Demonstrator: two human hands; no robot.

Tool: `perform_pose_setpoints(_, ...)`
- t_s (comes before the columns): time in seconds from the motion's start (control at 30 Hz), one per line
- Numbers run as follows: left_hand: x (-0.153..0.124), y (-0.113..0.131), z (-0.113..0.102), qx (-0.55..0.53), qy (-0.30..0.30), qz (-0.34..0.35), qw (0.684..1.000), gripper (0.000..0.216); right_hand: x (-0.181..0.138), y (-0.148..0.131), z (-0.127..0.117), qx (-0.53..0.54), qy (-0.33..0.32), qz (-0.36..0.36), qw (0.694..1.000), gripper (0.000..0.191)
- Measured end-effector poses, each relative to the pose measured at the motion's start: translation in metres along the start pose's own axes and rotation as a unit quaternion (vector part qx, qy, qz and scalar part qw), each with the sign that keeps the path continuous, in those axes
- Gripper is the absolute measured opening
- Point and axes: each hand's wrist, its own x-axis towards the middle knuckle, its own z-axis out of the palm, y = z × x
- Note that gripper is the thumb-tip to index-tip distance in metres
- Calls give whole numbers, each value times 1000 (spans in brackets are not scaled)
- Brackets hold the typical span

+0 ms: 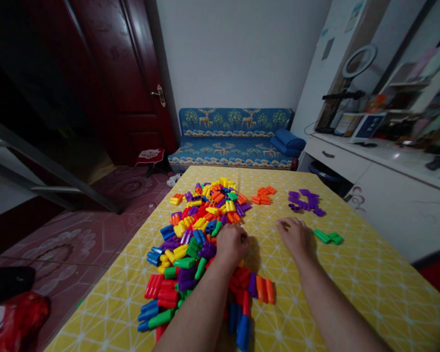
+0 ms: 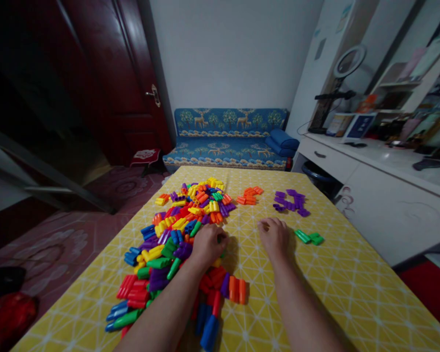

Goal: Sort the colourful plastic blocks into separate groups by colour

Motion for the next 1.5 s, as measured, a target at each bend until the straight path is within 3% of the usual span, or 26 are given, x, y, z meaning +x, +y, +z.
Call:
perform_pose_setpoints(0.17, -1, 1, -1, 30, -36, -4, 999, 26, 33, 4, 12, -90, -102, 63, 989, 81)
perform_pose_setpoints(0.23, -2, 1, -2, 35, -41, 5, 999, 29, 43, 4, 15, -116, -131, 83, 981, 85)
perform_pose_setpoints(0.47, -2, -4, -9, 49, -78, 69, 993, 32, 30, -2, 11, -161, -160, 29, 973, 74)
perform_pose_setpoints(0.73, 3, -7, -4, 54, -94, 37, 993, 36, -18, -27, 7, -124, -144, -34, 981, 65)
perform_pose_setpoints(0.87, 3, -9, 1, 0, -46, 20, 999, 35, -30, -42, 1, 31, -112, -103, 988, 47)
perform_pose_setpoints(0.97, 5, -12, 5, -37, -10, 1, 999, 33, -35, -53, -4, 200, -140, -162, 956, 31)
perform_pose_setpoints(1.1, 6, -12, 6, -55, 14, -17, 998, 33, -40, -68, -7, 252, -162, -195, 934, 45)
perform_pose_setpoints(1.33, 4, -9, 4, -63, 38, -29, 997, 25, -49, -80, -15, 245, -214, -185, 927, 54)
perform_pose_setpoints(1.5, 4, -10, 6, -91, 59, -17, 994, 26, -48, -81, -9, 222, -181, -143, 947, 49)
